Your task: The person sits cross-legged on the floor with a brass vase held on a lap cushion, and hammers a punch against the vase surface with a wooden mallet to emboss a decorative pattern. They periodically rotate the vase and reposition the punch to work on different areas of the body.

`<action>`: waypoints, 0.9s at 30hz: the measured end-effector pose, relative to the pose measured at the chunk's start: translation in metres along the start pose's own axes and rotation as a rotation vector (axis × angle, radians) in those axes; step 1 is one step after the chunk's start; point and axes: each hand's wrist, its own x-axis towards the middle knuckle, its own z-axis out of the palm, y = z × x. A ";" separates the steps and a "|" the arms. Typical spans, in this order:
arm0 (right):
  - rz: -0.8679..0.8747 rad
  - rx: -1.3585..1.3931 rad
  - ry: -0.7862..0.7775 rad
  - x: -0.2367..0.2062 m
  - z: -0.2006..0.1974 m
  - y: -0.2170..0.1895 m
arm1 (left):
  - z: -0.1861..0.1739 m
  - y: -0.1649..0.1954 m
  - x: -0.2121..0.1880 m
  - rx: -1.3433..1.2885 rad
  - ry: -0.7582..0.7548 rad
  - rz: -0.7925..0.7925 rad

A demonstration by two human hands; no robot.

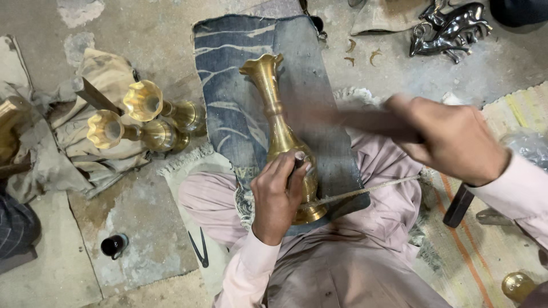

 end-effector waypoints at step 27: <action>-0.139 -0.600 -0.170 0.008 -0.027 -0.015 | 0.009 -0.003 -0.012 0.033 0.059 -0.012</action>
